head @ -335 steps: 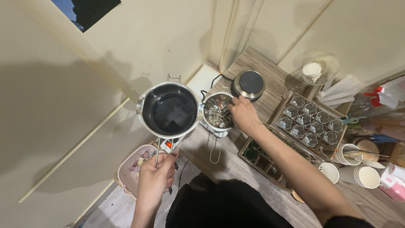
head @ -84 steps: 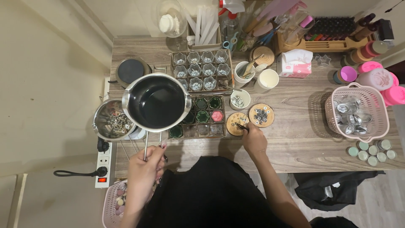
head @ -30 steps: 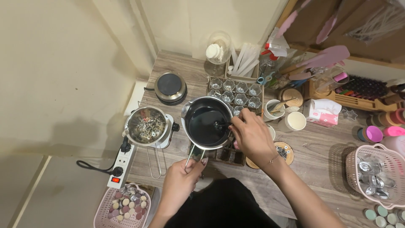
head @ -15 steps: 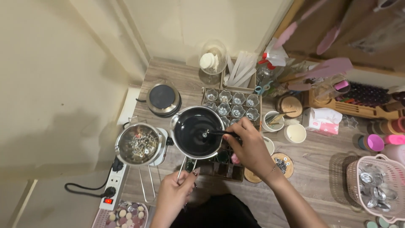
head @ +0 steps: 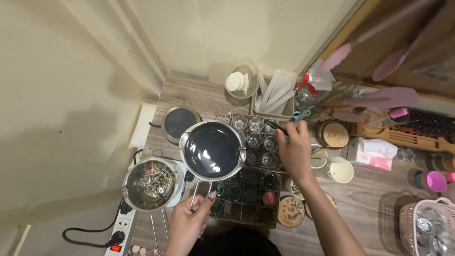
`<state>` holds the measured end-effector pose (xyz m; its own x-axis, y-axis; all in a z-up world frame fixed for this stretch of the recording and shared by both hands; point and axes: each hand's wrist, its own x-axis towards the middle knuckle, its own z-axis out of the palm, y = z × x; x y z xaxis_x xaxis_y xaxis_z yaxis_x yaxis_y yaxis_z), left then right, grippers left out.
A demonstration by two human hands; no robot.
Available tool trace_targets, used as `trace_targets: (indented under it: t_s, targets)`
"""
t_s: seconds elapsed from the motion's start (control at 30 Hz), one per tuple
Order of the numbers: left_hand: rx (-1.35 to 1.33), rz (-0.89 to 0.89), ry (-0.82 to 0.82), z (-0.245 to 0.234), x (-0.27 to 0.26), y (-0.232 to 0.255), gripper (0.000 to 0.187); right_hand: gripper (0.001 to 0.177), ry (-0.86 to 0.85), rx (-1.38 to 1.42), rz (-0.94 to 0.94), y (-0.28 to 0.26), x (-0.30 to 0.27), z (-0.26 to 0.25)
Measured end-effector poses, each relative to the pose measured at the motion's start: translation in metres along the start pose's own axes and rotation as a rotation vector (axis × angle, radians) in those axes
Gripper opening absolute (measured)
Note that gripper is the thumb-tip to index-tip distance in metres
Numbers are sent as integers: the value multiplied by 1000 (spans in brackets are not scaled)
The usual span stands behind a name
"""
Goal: Preparing and placing wicks and decorative elements into glass jars for candle making.
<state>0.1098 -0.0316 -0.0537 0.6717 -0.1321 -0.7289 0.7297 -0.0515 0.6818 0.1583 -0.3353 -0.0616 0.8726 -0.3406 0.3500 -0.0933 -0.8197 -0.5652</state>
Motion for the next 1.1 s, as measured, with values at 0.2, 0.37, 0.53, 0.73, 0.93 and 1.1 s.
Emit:
trace_targets:
  t_s: [0.2,0.37,0.53,0.73,0.93,1.1]
  targets:
    - [-54,-52,26,-3,8,-6,37,15,-31,-124,-41,38,-2,49]
    - [-11,-63,27,-3,5,1,34,17,-61,-161,-79,49,-2,66]
    - [-33,-29,25,-5,4,-1,31,16,-40,-194,-111,48,-1,71]
    - [-31,2,15,-12,5,-8,45,18,-47,-231,-121,46,0,74]
    - [29,-31,30,-8,-5,8,37,17,-111,-238,-63,42,2,71]
    - [-28,0,16,-11,-3,0,34,18,-163,-263,-30,43,3,69]
